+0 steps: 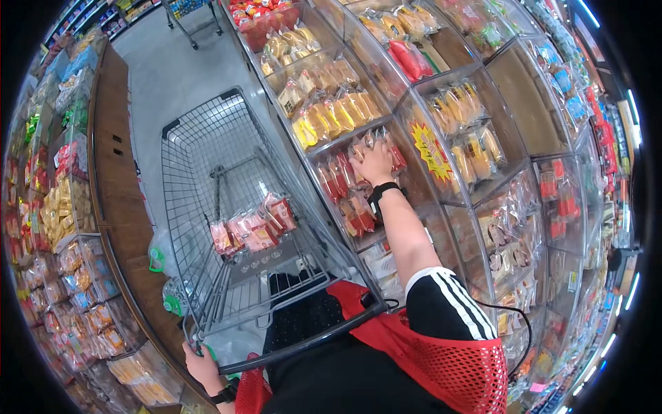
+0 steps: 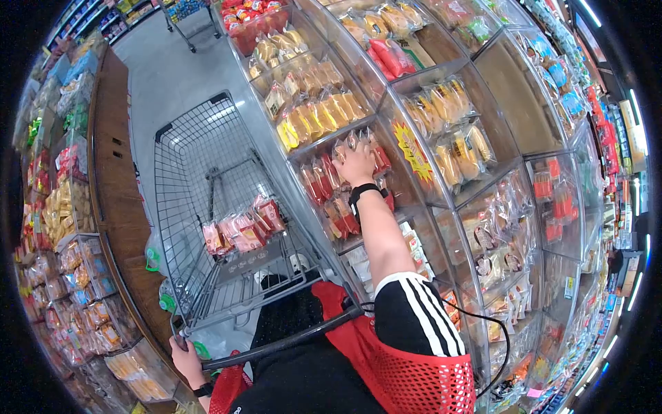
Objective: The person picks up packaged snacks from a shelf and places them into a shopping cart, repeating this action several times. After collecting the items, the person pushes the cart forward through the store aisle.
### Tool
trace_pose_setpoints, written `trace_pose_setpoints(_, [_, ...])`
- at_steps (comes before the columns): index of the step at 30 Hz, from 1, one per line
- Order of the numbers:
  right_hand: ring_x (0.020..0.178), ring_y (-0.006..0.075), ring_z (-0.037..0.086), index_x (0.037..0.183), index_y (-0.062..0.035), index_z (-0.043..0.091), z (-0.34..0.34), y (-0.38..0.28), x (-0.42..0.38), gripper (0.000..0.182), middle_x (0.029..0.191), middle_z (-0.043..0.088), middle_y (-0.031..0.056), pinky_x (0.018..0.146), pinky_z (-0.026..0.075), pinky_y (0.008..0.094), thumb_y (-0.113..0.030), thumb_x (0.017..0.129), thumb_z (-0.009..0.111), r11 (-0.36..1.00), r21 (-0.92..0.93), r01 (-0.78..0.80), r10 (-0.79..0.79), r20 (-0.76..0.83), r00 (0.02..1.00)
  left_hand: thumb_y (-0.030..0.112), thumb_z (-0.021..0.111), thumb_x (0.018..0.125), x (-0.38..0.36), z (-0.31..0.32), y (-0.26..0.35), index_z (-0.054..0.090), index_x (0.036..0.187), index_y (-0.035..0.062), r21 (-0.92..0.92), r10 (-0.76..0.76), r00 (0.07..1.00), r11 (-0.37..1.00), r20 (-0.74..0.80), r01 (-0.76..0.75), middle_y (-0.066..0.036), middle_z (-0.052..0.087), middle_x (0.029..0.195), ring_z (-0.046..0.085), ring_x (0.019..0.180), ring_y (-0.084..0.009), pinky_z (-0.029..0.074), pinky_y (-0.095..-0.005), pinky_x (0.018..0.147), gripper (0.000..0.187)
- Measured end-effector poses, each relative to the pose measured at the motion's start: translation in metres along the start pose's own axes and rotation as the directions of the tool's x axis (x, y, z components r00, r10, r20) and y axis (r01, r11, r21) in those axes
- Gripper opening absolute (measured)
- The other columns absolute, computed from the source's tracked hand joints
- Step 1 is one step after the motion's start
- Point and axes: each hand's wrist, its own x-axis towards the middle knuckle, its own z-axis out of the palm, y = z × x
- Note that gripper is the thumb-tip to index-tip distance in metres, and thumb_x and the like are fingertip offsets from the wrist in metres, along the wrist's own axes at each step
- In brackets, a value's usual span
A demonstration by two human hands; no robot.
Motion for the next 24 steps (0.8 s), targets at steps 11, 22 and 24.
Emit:
trace_pose_setpoints(11, [0.138,0.0409,0.029,0.147,-0.0177,0.032,0.003,0.01,-0.068,0.081,0.145,0.037,0.0217,0.112,0.029,0.0469,-0.03,0.078,0.071,0.978,0.121,0.17,-0.171,-0.007,0.985,0.019,0.063,0.082,0.0,-0.002,0.003,0.054,0.114,0.0067,0.022,0.021,1.0,1.0,0.021,-0.021,-0.014,0.068,0.088,0.065,0.084,-0.0361,0.049,-0.0457,0.073,0.035])
trace_pose_setpoints(22, [0.145,0.0275,0.018,0.15,-0.0207,0.027,0.022,0.017,-0.058,0.079,0.159,0.015,0.0074,0.114,0.023,0.0496,-0.02,0.081,0.065,0.97,-0.13,0.205,-0.189,0.131,0.973,0.018,0.063,0.083,-0.002,-0.01,0.015,0.054,0.111,0.0046,0.049,-0.008,0.999,0.999,0.033,0.007,-0.016,0.067,0.092,0.065,0.085,-0.0353,0.049,-0.0446,0.074,0.032])
trace_pose_setpoints(24, [0.145,0.0266,0.018,0.15,-0.0214,0.027,0.029,0.017,-0.054,0.081,0.159,0.014,0.0072,0.114,0.023,0.0501,-0.02,0.08,0.066,0.96,-0.191,0.206,-0.179,0.15,0.972,0.019,0.063,0.083,-0.001,-0.009,0.01,0.054,0.116,0.0062,0.051,-0.015,0.999,0.999,0.049,0.012,-0.014,0.068,0.09,0.065,0.085,-0.0356,0.049,-0.0453,0.074,0.036])
